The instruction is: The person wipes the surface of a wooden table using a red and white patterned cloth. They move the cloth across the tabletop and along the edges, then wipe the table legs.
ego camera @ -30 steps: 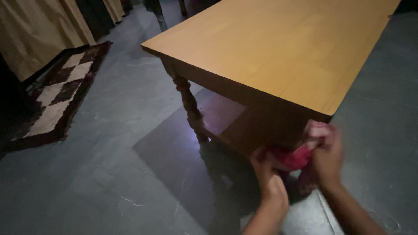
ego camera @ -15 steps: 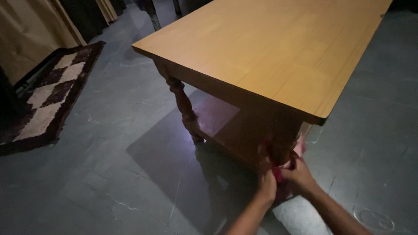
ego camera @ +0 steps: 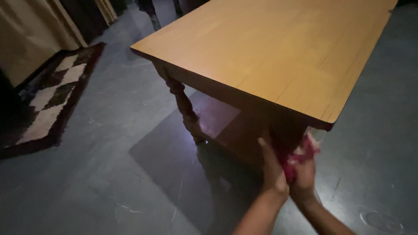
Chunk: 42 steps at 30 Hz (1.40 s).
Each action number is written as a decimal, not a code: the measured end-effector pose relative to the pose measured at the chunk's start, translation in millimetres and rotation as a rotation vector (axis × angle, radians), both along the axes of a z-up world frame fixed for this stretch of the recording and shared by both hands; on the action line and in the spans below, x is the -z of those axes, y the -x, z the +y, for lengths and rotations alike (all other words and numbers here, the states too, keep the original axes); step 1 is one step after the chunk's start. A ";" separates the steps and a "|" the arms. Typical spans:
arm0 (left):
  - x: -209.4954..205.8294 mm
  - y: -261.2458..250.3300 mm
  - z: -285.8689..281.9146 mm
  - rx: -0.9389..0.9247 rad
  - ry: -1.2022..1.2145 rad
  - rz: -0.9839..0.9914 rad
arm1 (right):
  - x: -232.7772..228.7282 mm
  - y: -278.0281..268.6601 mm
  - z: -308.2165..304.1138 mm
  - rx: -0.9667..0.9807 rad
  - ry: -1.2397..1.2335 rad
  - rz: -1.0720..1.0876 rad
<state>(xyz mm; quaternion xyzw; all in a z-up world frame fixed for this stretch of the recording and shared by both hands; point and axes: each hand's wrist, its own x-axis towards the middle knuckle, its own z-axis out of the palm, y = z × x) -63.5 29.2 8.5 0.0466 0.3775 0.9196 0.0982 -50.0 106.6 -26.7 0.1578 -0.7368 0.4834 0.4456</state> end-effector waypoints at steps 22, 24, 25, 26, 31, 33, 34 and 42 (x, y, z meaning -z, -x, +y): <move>10.3 -52.9 -10.4 -0.209 0.778 0.295 | -24.7 23.9 0.2 -0.049 0.261 -0.808; -2.9 -67.9 -5.3 -0.166 0.759 0.269 | -28.2 37.1 13.7 -0.207 0.145 -0.801; -9.7 -73.7 -3.1 -0.064 0.826 0.161 | -25.9 42.8 23.5 -0.324 0.083 -0.768; -16.6 -78.8 -1.0 0.039 0.889 0.052 | -22.0 49.0 34.9 -0.440 0.021 -0.734; -49.4 -106.1 14.5 0.214 1.177 -0.080 | -3.3 99.6 83.5 -1.361 0.023 -0.893; -53.8 -111.6 18.6 0.125 1.241 0.019 | 4.1 105.6 88.0 -1.419 0.040 -0.895; -51.6 -109.7 19.1 0.126 1.200 -0.017 | 7.5 104.5 89.4 -1.404 0.056 -0.884; -15.3 -61.8 -1.0 0.008 0.858 0.192 | -13.4 30.8 8.5 -0.473 0.678 -0.593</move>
